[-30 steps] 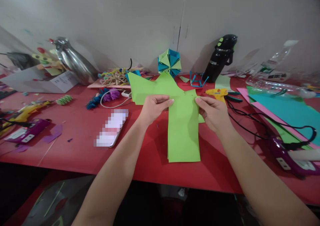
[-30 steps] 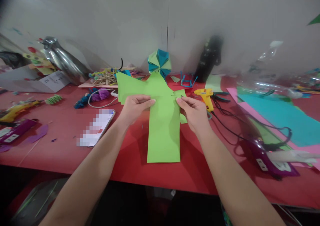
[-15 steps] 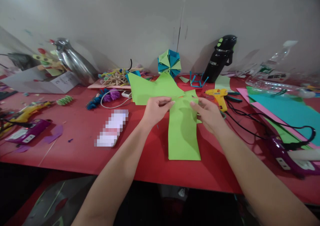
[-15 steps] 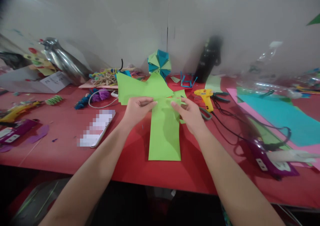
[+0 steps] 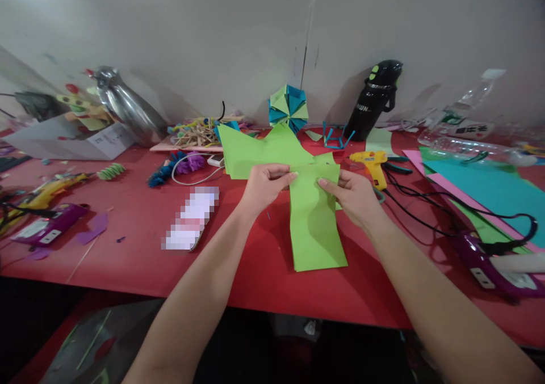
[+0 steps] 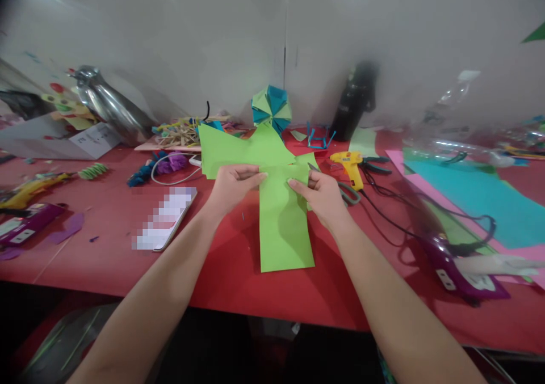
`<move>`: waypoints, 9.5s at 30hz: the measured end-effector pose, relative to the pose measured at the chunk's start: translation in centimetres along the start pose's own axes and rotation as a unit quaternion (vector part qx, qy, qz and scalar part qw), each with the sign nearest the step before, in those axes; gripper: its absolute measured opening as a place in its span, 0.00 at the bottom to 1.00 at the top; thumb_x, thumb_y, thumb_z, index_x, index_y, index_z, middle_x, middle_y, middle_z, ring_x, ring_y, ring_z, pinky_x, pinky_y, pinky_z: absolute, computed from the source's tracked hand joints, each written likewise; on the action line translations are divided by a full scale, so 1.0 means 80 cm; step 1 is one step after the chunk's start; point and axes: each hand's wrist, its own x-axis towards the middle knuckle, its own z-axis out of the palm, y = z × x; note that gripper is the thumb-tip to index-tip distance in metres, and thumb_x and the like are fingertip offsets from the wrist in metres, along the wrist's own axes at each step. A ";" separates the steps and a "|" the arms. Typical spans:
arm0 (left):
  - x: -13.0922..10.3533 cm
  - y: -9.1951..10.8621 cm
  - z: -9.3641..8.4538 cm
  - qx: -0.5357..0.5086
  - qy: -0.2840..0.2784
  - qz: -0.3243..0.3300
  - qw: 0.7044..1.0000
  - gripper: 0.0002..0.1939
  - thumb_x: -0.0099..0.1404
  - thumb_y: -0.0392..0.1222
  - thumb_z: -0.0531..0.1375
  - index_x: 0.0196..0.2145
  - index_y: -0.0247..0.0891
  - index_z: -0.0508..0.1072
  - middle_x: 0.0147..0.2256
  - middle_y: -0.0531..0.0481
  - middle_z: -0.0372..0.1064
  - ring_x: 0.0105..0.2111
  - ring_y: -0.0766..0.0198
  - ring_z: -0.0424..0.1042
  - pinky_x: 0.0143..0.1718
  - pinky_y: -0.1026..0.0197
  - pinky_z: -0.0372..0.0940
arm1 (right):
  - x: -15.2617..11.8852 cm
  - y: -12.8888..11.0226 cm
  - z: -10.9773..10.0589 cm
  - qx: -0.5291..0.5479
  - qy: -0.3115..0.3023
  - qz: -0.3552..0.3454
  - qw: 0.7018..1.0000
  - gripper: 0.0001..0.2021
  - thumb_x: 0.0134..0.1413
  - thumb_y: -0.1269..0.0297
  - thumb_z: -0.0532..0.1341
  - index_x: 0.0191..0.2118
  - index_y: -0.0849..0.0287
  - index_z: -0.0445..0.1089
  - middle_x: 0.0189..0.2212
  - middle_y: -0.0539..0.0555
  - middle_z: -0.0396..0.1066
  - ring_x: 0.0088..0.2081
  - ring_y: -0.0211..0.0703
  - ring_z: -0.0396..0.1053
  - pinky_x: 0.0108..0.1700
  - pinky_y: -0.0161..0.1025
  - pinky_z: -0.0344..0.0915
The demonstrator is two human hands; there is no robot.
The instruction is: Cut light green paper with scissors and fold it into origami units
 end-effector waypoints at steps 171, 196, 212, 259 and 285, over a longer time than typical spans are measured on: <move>0.029 0.000 -0.050 -0.004 0.113 0.024 0.993 0.22 0.49 0.43 0.74 0.41 0.34 0.76 0.33 0.49 0.75 0.34 0.64 0.74 0.39 0.60 0.68 | -0.030 -0.040 -0.032 0.175 -0.194 0.041 0.964 0.49 0.24 0.16 0.57 0.47 0.48 0.76 0.56 0.58 0.74 0.63 0.68 0.64 0.54 0.62 0.68; -0.011 0.015 -0.013 0.121 -0.265 -0.035 0.956 0.15 0.54 0.43 0.73 0.37 0.35 0.78 0.37 0.46 0.80 0.36 0.63 0.78 0.42 0.60 0.72 | -0.037 -0.014 0.012 -0.162 -0.082 -0.008 0.983 0.13 0.46 0.54 0.73 0.26 0.58 0.77 0.22 0.48 0.69 0.26 0.35 0.60 0.29 0.37 0.58; -0.022 0.033 -0.006 0.149 -0.271 -0.022 0.951 0.10 0.56 0.42 0.71 0.35 0.36 0.80 0.35 0.46 0.80 0.36 0.61 0.78 0.40 0.60 0.73 | -0.038 -0.016 0.016 -0.161 -0.057 -0.066 0.983 0.10 0.49 0.55 0.72 0.30 0.55 0.77 0.27 0.50 0.75 0.29 0.40 0.70 0.35 0.40 0.67; 0.007 -0.019 -0.002 0.009 -0.023 -0.051 0.998 0.16 0.56 0.52 0.70 0.25 0.35 0.78 0.25 0.51 0.73 0.27 0.65 0.72 0.33 0.61 0.68 | 0.006 0.021 -0.007 -0.217 0.128 -0.150 0.956 0.14 0.56 0.52 0.66 0.32 0.56 0.67 0.22 0.47 0.63 0.23 0.37 0.59 0.26 0.38 0.56; -0.004 -0.013 0.008 0.105 -0.141 -0.138 0.975 0.13 0.64 0.48 0.66 0.31 0.35 0.75 0.27 0.49 0.75 0.26 0.66 0.73 0.31 0.62 0.69 | 0.027 0.014 -0.046 -0.234 0.256 -0.240 0.906 0.09 0.55 0.57 0.64 0.32 0.56 0.68 0.25 0.49 0.67 0.25 0.40 0.64 0.30 0.42 0.63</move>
